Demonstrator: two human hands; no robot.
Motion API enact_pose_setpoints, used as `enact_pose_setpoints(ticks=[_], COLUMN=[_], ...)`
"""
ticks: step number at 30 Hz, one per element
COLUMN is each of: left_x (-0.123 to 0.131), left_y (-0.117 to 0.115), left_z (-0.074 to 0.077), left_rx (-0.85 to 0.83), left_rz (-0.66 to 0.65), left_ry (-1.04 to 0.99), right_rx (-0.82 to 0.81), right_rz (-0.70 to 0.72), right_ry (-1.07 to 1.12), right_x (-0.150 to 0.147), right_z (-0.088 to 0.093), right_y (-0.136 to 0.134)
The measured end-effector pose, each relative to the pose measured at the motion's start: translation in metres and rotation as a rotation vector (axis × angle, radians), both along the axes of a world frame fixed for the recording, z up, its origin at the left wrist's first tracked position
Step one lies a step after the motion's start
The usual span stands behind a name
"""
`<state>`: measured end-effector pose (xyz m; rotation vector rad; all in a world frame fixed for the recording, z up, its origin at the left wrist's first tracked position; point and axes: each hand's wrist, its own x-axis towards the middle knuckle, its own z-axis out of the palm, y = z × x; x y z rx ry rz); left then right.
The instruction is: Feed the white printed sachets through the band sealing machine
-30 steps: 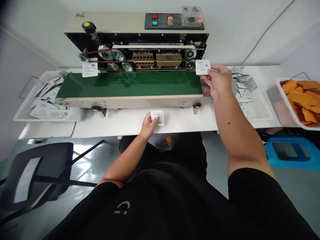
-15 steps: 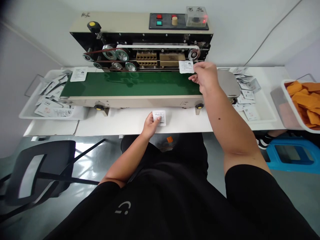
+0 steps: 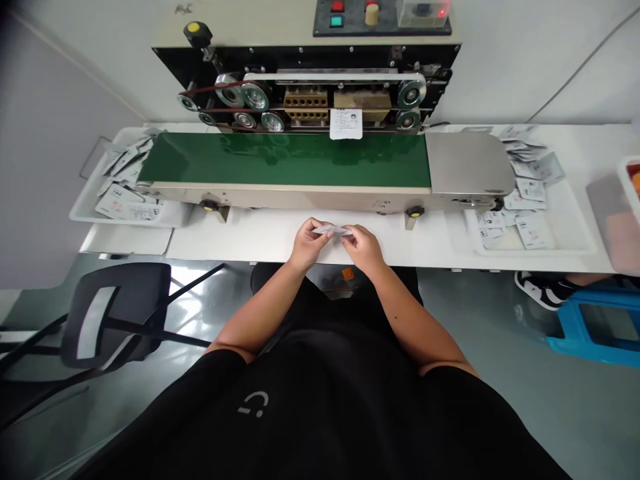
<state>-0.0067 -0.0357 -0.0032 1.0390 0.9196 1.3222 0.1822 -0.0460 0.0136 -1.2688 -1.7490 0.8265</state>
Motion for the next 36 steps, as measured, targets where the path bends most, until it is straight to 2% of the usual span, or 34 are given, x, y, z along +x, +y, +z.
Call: enact_pose_setpoints(ticks=[3,7,11,15,19,24,29,32,34,36], left_x=[-0.001,-0.001,0.002,0.003,0.002,0.002,0.002,0.0,-0.001,-0.002], left_y=[0.0,0.0,-0.002,-0.003,-0.003,-0.002,0.001,0.002,0.001,0.0], left_z=[0.001,0.007,0.013,0.009,0.005,0.005,0.002,0.001,0.002,0.003], left_rx=[0.076,0.227,0.29,0.127,0.009,-0.009,0.052,0.065,0.06,0.057], left_rz=[0.003,0.014,-0.052,-0.053,-0.026,-0.016,-0.055,-0.074,-0.074,-0.08], left_ry=[0.075,0.324,0.492,0.416,0.28,0.234,0.11,0.061,0.061,0.065], right_rx=[0.035,0.078,0.048,-0.1,-0.106,-0.209,-0.242,-0.221,-0.161,-0.08], right_rz=[-0.027,-0.142,-0.131,-0.097,-0.019,-0.004,-0.093,-0.186,-0.243,-0.309], right_ry=[0.067,0.267,0.408,0.487,0.455,0.327,0.387,0.451,0.527,0.617], right_x=[0.002,0.01,0.015,0.014,0.013,0.012,0.009,0.021,0.036,0.056], right_z=[-0.007,-0.007,-0.012,-0.017,-0.015,-0.012,-0.014,-0.001,0.02,0.051], right_y=[0.003,0.004,0.001,0.0,0.004,0.003,-0.001,0.006,0.017,0.032])
